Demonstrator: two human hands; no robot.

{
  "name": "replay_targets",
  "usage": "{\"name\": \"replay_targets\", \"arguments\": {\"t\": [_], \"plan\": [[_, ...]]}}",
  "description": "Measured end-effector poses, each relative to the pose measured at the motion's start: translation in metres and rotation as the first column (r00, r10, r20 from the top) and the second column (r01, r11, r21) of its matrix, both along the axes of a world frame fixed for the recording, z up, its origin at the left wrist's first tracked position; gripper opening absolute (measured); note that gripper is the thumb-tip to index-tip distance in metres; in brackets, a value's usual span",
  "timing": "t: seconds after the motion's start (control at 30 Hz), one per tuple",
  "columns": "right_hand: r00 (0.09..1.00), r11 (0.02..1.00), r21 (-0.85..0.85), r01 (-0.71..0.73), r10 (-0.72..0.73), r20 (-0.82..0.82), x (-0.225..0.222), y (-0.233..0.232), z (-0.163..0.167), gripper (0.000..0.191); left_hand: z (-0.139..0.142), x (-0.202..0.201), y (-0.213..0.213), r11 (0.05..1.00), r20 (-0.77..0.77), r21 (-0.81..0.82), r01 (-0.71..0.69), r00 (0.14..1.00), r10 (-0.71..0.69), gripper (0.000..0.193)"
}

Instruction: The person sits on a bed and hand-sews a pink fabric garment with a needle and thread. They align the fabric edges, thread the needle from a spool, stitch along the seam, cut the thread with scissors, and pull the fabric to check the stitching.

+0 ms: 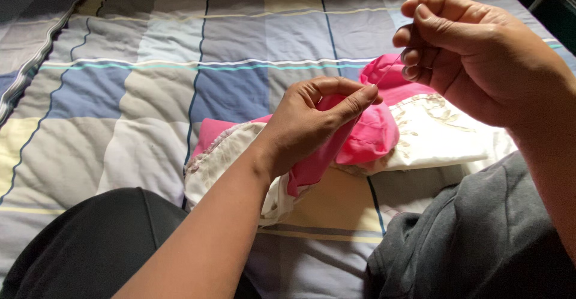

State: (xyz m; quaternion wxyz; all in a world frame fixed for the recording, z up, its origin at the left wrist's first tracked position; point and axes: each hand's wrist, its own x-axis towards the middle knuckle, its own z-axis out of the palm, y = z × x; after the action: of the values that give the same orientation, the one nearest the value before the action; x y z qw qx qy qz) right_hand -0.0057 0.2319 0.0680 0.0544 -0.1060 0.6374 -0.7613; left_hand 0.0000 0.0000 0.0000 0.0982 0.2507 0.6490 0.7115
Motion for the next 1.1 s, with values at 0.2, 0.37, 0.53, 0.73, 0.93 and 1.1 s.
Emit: {"name": "replay_targets", "arguments": {"t": [0.2,0.37,0.53,0.73,0.93,1.1], "plan": [[0.992,0.76,0.649,0.038,-0.107,0.066,-0.022,0.058,-0.015,0.035,0.004,0.003,0.023,0.997,0.212,0.005,-0.076,0.975,0.073,0.025],[0.866,0.343,0.902,0.263,-0.495,-0.065,-0.044,0.144,-0.058,0.044,-0.006,-0.009,0.035,0.981,0.365,0.188,-0.054,0.931,-0.019,0.027],[0.747,0.276,0.96,0.036,-0.646,0.157,-0.057,0.186,-0.091,0.051,0.009,-0.014,0.051,0.983,0.366,0.183,-0.036,0.93,-0.034,0.027],[0.716,0.368,0.926,0.079,-0.668,0.205,-0.037,0.173,-0.083,0.048,0.04,0.003,0.063,0.97,0.343,0.244,-0.007,0.936,-0.079,0.032],[0.663,0.298,0.952,-0.067,-0.7,0.266,-0.012,0.143,-0.058,0.079,0.06,0.018,0.07,0.957,0.313,0.29,-0.006,0.946,-0.089,0.034],[0.641,0.278,0.946,-0.168,-0.698,0.319,0.001,0.132,-0.051,0.09,0.068,0.03,0.061,0.972,0.307,0.231,-0.046,0.951,-0.028,0.035]]}}
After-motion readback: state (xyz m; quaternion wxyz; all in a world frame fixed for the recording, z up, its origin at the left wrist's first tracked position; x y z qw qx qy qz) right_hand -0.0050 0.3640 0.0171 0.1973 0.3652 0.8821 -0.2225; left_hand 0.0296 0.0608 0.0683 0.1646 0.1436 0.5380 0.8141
